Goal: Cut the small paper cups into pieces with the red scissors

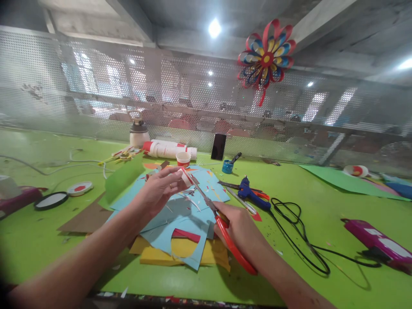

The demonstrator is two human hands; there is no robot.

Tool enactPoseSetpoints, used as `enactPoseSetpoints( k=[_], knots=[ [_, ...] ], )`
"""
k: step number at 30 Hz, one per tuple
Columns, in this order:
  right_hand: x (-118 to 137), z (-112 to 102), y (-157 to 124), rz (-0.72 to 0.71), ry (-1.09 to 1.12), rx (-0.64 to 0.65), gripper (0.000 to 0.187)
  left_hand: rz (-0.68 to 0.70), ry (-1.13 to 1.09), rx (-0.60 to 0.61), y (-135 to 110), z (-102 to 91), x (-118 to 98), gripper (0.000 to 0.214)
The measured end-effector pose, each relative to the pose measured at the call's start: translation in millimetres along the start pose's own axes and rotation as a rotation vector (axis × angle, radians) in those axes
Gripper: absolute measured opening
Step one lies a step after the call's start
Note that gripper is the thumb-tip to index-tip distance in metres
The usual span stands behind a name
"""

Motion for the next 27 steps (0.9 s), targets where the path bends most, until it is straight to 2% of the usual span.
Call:
enactPoseSetpoints(
  k=[4, 8, 13, 27],
  knots=[
    [-2.9, 2.1, -0.5, 0.009, 0.002, 0.022, 0.038, -0.01, 0.053, 0.023, -0.4, 0.7, 2.3, 0.04],
    [-6.5, 3.1, -0.4, 0.015, -0.006, 0.038, 0.036, 0.014, 0.077, 0.066, -1.6, 5.0, 2.8, 0.04],
    [-5.2, 2.1, -0.2, 0.01, -0.015, 0.042, 0.038, 0.034, 0.059, 0.055, -2.2, 5.4, 1.4, 0.045],
    [-1.1, -1.0, -0.7, 0.013, -0.011, 0.021, 0.033, 0.031, 0.043, 0.076, -5.4, 7.9, -1.0, 0.038]
  ],
)
Point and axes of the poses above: each hand's wrist, its own y-axis towards the middle knuckle, its own z-axis out of the palm, x = y × z, the point moved 10 cm from there along y, towards the middle knuckle, and after that the axes turned 15 degrees about -x, right-handed, at the moved point
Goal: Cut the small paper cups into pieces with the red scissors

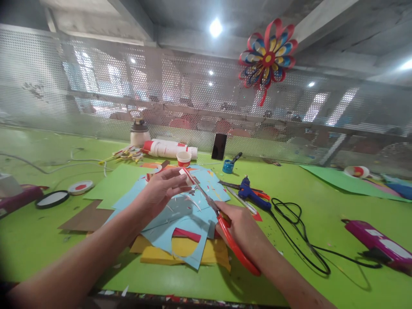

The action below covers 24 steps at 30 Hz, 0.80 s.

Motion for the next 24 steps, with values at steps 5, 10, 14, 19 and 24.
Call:
enactPoseSetpoints(
  k=[5, 10, 14, 19, 24],
  knots=[
    [5.8, -1.4, -0.5, -0.013, 0.019, -0.019, 0.036, -0.02, -0.027, -0.019, -2.8, 0.6, -2.3, 0.03],
    [3.9, -0.9, 1.1, -0.031, 0.006, -0.037, 0.04, -0.027, -0.042, -0.052, -0.4, -4.3, -2.7, 0.031],
    [1.7, 1.0, 1.1, -0.047, -0.003, -0.02, 0.045, -0.009, -0.018, -0.076, 2.1, -8.3, -1.1, 0.036],
    [0.4, -0.9, 1.0, -0.033, -0.008, -0.031, 0.044, 0.016, -0.007, -0.067, 1.8, -7.4, -1.5, 0.042],
    [1.7, -1.3, 1.0, -0.02, 0.005, -0.026, 0.043, 0.04, -0.007, -0.06, 0.8, -6.3, -4.6, 0.044]
  ],
)
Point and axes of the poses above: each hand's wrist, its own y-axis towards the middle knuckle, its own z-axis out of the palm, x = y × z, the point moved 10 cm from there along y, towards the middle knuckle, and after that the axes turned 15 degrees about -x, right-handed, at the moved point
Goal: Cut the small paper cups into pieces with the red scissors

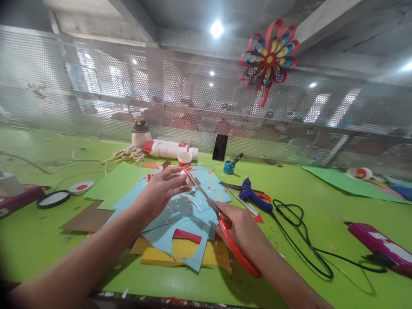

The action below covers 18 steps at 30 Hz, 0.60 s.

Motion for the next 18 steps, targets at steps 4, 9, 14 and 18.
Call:
enactPoseSetpoints(
  k=[4, 9, 14, 18],
  knots=[
    [-1.0, -0.1, 0.0, 0.02, 0.016, 0.004, 0.048, 0.006, 0.008, 0.002, -0.3, -0.2, -0.3, 0.043],
    [-1.9, 2.5, -0.4, -0.01, 0.005, 0.023, 0.047, -0.004, -0.003, -0.006, -0.3, -0.7, 0.4, 0.043],
    [-0.2, 2.9, -0.5, -0.011, 0.019, 0.024, 0.038, -0.006, 0.002, -0.005, 0.4, -0.2, 0.9, 0.042],
    [-1.0, 2.9, -1.5, -0.002, 0.018, 0.037, 0.035, 0.002, 0.008, -0.001, 1.0, -0.1, 1.3, 0.042]
  ],
)
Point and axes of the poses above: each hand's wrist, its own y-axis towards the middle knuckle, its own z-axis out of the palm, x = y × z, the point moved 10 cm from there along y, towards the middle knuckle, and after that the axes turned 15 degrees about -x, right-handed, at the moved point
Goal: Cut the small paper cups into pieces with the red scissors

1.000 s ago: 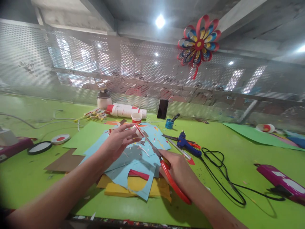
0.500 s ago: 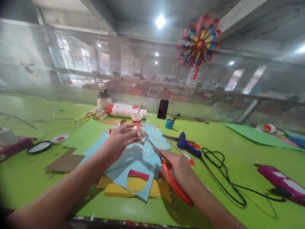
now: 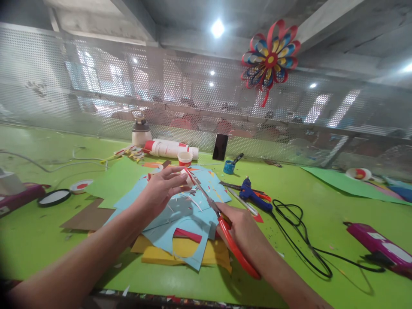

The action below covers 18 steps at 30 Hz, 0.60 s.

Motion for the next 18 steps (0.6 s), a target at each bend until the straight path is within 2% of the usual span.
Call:
enactPoseSetpoints(
  k=[6, 10, 13, 18],
  knots=[
    [-2.1, -0.6, 0.6, -0.006, 0.006, -0.02, 0.041, -0.032, -0.032, -0.017, -0.5, -1.0, -1.7, 0.037],
    [0.5, -1.2, 1.8, -0.029, 0.002, -0.043, 0.042, -0.029, -0.045, -0.033, 2.2, -3.2, -2.5, 0.041],
    [0.8, 0.1, 1.7, -0.038, -0.011, -0.027, 0.043, -0.02, -0.026, -0.053, 4.2, -5.7, -0.6, 0.043],
    [-3.9, 2.6, 1.1, -0.014, -0.032, 0.023, 0.038, -0.016, 0.028, -0.016, 2.0, -1.7, 0.7, 0.039]
  ],
)
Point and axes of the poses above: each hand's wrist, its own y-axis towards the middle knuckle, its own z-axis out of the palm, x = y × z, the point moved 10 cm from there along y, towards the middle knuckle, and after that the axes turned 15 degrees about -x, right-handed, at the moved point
